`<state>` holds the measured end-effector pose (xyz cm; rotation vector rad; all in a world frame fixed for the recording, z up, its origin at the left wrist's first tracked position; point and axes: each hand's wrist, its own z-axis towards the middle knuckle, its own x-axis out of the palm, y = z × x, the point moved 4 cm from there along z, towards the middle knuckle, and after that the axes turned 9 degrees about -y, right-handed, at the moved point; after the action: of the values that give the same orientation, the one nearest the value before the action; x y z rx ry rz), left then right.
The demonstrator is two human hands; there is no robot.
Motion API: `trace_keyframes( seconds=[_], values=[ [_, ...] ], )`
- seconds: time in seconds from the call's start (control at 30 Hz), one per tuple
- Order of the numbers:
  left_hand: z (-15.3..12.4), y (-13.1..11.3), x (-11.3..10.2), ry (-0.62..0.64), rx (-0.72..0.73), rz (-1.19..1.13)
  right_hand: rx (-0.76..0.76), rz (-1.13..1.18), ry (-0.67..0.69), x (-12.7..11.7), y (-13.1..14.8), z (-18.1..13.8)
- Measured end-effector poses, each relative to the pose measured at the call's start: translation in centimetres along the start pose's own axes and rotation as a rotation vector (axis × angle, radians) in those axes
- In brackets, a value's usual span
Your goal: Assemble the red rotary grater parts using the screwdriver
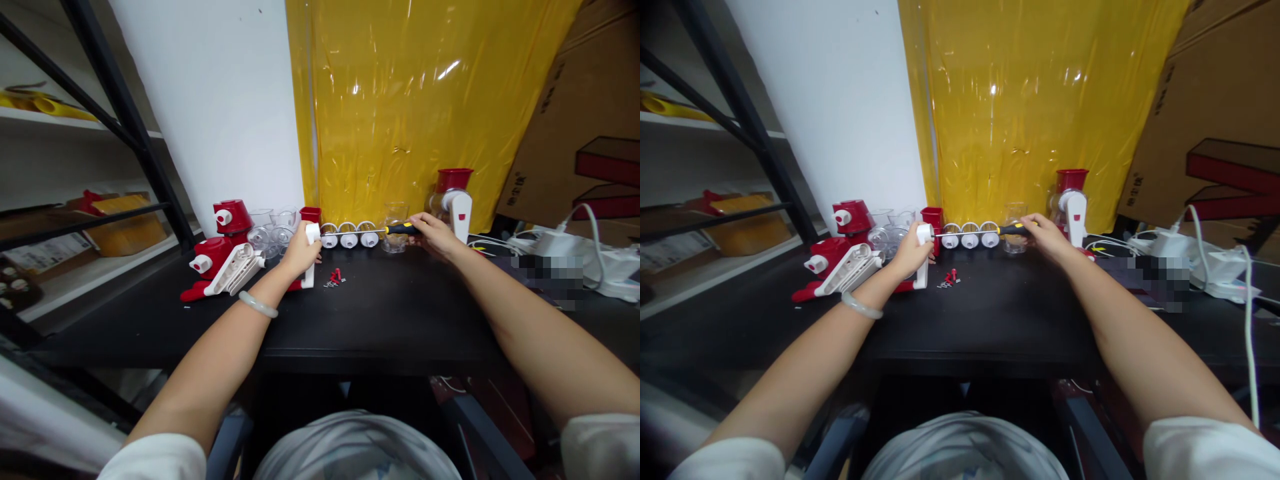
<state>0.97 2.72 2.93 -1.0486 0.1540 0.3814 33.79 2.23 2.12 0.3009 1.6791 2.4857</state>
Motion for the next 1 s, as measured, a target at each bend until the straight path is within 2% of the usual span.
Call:
trace_keyframes(
  seconds=[0.23,0.53,0.67,1.0],
  values=[
    [-0.1,-0.2,0.0,0.001,0.008,0.015,0.018,0.088,-0.007,0.0,0.1,-0.3],
    [-0.2,-0.3,0.1,0.017,0.006,0.030,0.042,0.181,0.076,0.5,1.1,-1.1],
    [-0.2,-0.1,0.2,0.041,0.028,0.041,0.064,0.214,0.071,0.4,1.4,-1.2],
    [0.0,0.2,0.2,0.021,0.007,0.033,0.066,0.062,-0.015,0.4,0.0,0.0]
  ],
)
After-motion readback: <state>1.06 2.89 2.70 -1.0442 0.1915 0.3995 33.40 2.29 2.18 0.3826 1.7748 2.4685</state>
